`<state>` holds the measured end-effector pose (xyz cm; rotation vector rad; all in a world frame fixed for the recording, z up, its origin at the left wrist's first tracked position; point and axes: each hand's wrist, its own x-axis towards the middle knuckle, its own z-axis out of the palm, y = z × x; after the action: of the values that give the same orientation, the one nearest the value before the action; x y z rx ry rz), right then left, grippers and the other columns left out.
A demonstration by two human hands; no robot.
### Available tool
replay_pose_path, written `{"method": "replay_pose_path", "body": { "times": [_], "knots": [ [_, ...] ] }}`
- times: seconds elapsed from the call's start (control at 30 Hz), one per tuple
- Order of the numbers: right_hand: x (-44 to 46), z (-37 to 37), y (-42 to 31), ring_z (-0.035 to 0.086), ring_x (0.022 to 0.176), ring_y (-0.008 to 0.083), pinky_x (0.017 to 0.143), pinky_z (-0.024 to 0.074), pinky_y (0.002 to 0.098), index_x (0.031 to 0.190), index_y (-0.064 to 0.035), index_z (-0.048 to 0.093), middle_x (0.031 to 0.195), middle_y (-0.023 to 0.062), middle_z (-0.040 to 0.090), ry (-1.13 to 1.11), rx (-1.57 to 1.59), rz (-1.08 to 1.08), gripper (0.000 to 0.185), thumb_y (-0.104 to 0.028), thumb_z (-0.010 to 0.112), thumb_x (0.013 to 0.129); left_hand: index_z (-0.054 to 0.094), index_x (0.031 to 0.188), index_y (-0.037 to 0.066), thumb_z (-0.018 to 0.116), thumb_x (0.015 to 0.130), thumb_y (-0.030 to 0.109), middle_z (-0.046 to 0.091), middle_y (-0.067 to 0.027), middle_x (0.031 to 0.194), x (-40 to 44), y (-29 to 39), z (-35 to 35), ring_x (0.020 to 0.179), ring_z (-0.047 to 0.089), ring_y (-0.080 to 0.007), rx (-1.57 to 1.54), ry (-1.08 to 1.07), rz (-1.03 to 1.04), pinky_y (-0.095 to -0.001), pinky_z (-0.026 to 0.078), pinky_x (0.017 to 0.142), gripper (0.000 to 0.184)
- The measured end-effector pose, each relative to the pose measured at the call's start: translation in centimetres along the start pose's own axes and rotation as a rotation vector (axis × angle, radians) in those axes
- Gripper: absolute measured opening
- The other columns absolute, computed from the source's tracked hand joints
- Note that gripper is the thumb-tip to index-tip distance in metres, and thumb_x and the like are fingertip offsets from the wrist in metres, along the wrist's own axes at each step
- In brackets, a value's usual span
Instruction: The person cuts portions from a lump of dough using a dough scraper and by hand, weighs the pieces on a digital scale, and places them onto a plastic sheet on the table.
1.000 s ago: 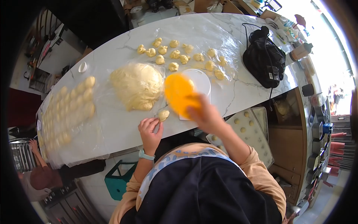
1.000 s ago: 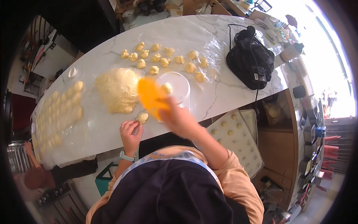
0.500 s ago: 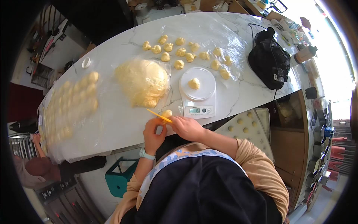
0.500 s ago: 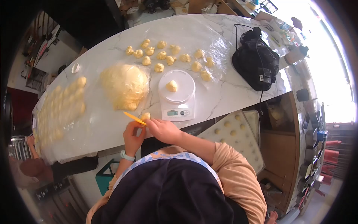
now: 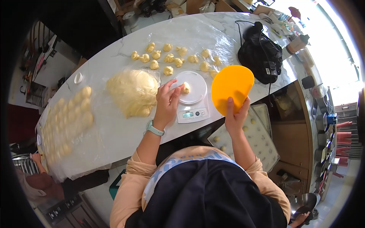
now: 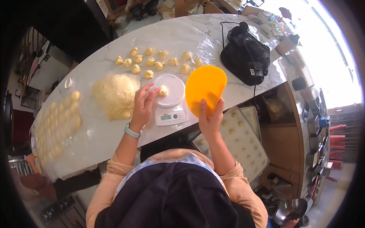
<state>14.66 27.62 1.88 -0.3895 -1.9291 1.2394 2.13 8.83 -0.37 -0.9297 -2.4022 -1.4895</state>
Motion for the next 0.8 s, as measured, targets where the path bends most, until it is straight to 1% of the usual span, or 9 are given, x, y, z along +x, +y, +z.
{"method": "replay_pose_path", "body": {
  "times": [0.07,0.2,0.27,0.3,0.37,0.47,0.57,0.77,0.8],
  "knots": [
    [-0.2,-0.8,0.5,0.051,0.096,0.0139,0.084,0.0419,0.0275,0.117,-0.0001,0.042,0.105,0.0088,0.054,0.031,-0.030,-0.005,0.031,-0.016,0.055,0.094,0.065,0.115,0.009,0.048,0.095,0.024,0.053,-0.0127,0.123,0.0,-0.5,0.4,0.110,0.046,-0.0261,0.061,-0.007,-0.042,-0.0394,0.030,0.099,0.030],
    [0.0,-2.4,2.2,0.051,0.097,0.0139,0.084,0.0421,0.0272,0.118,0.0001,0.042,0.105,0.0083,0.053,0.092,-0.097,0.036,0.032,-0.017,0.055,0.094,0.065,0.113,0.008,0.050,0.094,0.021,0.054,-0.0113,0.117,-2.1,-0.2,-0.6,0.105,0.047,-0.0265,0.096,0.133,-0.066,-0.0385,0.034,0.095,0.027],
    [0.5,-2.6,3.5,0.054,0.097,0.0169,0.084,0.0437,0.0291,0.119,0.0003,0.042,0.105,0.0113,0.056,0.124,-0.117,0.067,0.034,-0.018,0.055,0.094,0.065,0.109,0.006,0.051,0.093,0.019,0.056,-0.0107,0.111,-3.5,-0.4,-1.5,0.101,0.048,-0.0259,0.077,0.190,-0.085,-0.0377,0.035,0.093,0.025],
    [0.9,-2.4,4.4,0.056,0.097,0.0184,0.084,0.0444,0.0300,0.120,0.0004,0.042,0.106,0.0128,0.057,0.140,-0.126,0.081,0.035,-0.018,0.055,0.093,0.065,0.107,0.006,0.052,0.093,0.018,0.057,-0.0107,0.107,-4.5,-0.7,-1.7,0.098,0.050,-0.0260,0.102,0.193,-0.078,-0.0371,0.036,0.091,0.023],
    [1.5,-1.6,7.5,0.055,0.098,0.0180,0.086,0.0435,0.0300,0.120,0.0005,0.042,0.107,0.0120,0.056,0.142,-0.026,0.126,0.035,-0.018,0.055,0.094,0.064,0.102,0.004,0.055,0.091,0.015,0.059,-0.0106,0.098,-6.0,-1.6,-1.7,0.091,0.052,-0.0264,0.150,0.201,-0.060,-0.0358,0.040,0.086,0.018],
    [2.5,-0.3,9.3,0.054,0.100,0.0176,0.087,0.0429,0.0297,0.122,0.0001,0.041,0.108,0.0106,0.054,0.164,0.093,0.144,0.035,-0.018,0.054,0.094,0.064,0.097,0.003,0.060,0.088,0.011,0.061,-0.0112,0.090,-5.0,-1.5,-2.5,0.082,0.056,-0.0262,0.140,0.207,-0.026,-0.0337,0.044,0.077,0.013],
    [2.4,1.5,9.9,0.053,0.101,0.0173,0.088,0.0429,0.0295,0.122,-0.0008,0.040,0.110,0.0094,0.053,0.224,0.214,0.176,0.035,-0.016,0.054,0.094,0.064,0.097,0.002,0.066,0.084,0.008,0.062,-0.0126,0.089,-1.0,-1.0,-3.5,0.079,0.059,-0.0260,0.075,0.188,0.015,-0.0315,0.047,0.070,0.015],
    [2.8,2.7,10.0,0.053,0.104,0.0162,0.090,0.0429,0.0288,0.123,-0.0024,0.040,0.113,0.0080,0.053,0.309,0.363,0.246,0.035,-0.014,0.054,0.093,0.066,0.100,0.001,0.071,0.077,0.008,0.064,-0.0118,0.092,4.5,0.5,-1.7,0.076,0.062,-0.0235,-0.128,-0.100,-0.040,-0.0307,0.050,0.068,0.024],
    [2.9,2.7,10.3,0.053,0.103,0.0158,0.089,0.0430,0.0284,0.123,-0.0026,0.041,0.112,0.0076,0.053,0.319,0.371,0.243,0.035,-0.014,0.054,0.093,0.066,0.100,0.001,0.072,0.076,0.009,0.064,-0.0114,0.093,4.8,0.2,-1.3,0.076,0.062,-0.0222,-0.112,-0.229,-0.064,-0.0302,0.050,0.068,0.026]
  ]
}}
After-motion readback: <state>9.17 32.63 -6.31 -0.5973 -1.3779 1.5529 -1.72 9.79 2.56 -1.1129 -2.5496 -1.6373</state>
